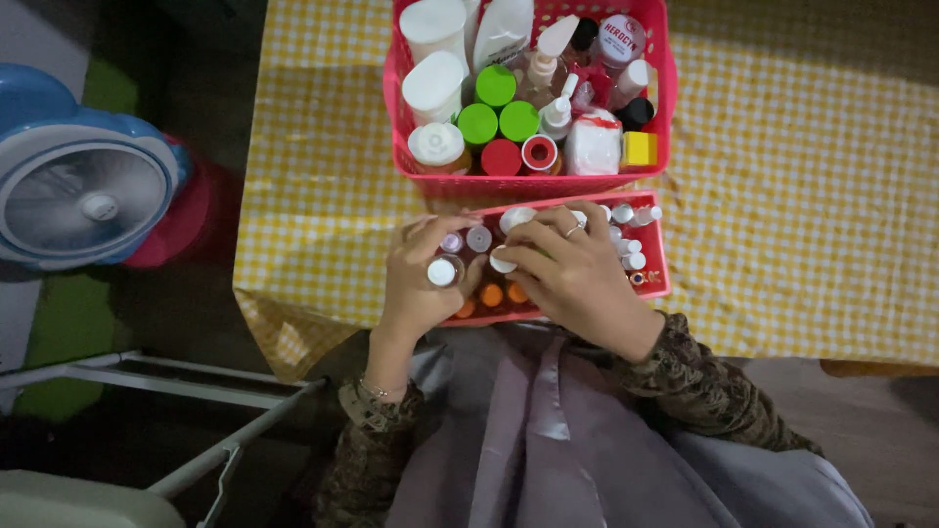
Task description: Organizing various small bottles and cosmetic containers into red plastic baskets on a table.
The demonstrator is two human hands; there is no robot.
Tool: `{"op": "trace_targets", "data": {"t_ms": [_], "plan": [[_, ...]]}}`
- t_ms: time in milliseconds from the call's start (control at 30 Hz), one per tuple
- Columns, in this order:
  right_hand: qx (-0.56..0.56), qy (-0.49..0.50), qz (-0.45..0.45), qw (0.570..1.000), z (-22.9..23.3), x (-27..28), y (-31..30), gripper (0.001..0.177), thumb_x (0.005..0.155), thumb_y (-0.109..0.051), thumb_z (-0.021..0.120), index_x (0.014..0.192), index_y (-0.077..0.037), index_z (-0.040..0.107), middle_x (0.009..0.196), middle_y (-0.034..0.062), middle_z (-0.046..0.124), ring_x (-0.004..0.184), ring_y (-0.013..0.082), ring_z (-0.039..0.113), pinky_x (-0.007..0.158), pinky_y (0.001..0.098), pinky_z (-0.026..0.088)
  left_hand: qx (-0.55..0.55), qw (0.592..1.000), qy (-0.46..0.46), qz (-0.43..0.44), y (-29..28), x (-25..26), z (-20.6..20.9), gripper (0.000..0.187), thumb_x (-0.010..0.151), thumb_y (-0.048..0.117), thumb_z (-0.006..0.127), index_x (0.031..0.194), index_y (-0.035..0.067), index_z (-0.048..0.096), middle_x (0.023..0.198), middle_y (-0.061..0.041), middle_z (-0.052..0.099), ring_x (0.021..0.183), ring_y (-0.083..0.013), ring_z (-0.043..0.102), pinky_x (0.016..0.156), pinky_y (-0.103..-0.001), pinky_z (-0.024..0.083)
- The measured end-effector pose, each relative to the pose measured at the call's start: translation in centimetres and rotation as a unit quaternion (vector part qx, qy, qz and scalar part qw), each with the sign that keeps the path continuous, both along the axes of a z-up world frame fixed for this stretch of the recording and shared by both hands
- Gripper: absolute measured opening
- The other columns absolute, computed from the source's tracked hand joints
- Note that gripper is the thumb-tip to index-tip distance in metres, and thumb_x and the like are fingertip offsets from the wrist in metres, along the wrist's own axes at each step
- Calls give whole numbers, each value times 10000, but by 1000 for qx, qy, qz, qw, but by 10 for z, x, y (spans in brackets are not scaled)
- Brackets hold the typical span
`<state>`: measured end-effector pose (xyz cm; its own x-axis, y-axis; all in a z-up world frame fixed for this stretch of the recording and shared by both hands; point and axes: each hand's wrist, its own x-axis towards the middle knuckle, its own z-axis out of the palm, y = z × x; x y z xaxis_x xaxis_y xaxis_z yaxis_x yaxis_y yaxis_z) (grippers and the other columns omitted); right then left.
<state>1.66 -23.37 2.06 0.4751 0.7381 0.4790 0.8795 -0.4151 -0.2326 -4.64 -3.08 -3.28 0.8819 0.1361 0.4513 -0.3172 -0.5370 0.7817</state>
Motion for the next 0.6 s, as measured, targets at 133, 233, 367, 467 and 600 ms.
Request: {"op": "trace_targets", "data": {"t_ms": [133, 233, 367, 467, 600], "plan": [[-14, 38, 15, 999, 9, 3, -2, 260, 773, -212, 863, 996, -172, 737, 1061, -3, 692, 1045, 235, 609, 989, 493, 357, 89, 996, 30, 6, -1, 0, 0, 492, 788, 352, 848, 1248, 271, 691, 1263, 84, 728, 1160, -211, 659, 1023, -403, 372], [-5, 52, 10, 999, 15, 9, 2, 132, 907, -223, 766, 1012, -155, 725, 1114, -1, 685, 1059, 241, 599, 1001, 498, 356, 73, 996, 48, -12, -2, -2, -1, 621, 822, 378, 816, 1402, 256, 630, 1411, 48, 637, 1246, -250, 576, 1050, -446, 370], [-7, 47, 9, 999, 25, 19, 16, 216, 880, -170, 800, 1083, -166, 725, 1128, -2, 705, 1084, 235, 610, 990, 482, 349, 60, 993, 100, -12, -2, -5, -4, 864, 763, 276, 854, 1543, 196, 491, 1425, -145, 525, 1301, -438, 454, 1091, -568, 339], [-55, 48, 40, 997, 36, 23, 26, 298, 834, -158, 816, 1116, -176, 722, 1150, 6, 710, 1084, 243, 600, 1016, 526, 336, 34, 986, 164, -17, -2, -5, -7, 1018, 724, 235, 888, 1593, 129, 369, 1448, -271, 406, 1369, -548, 296, 1140, -649, 276], [-104, 52, 75, 990, 27, 26, 39, 349, 854, -153, 782, 1190, -194, 696, 1178, 28, 684, 1066, 259, 582, 1061, 589, 303, -42, 980, 192, 26, -9, -4, -10, 1075, 627, 179, 975, 1469, 45, 319, 1459, -261, 305, 1400, -553, 166, 1126, -726, 275]]}}
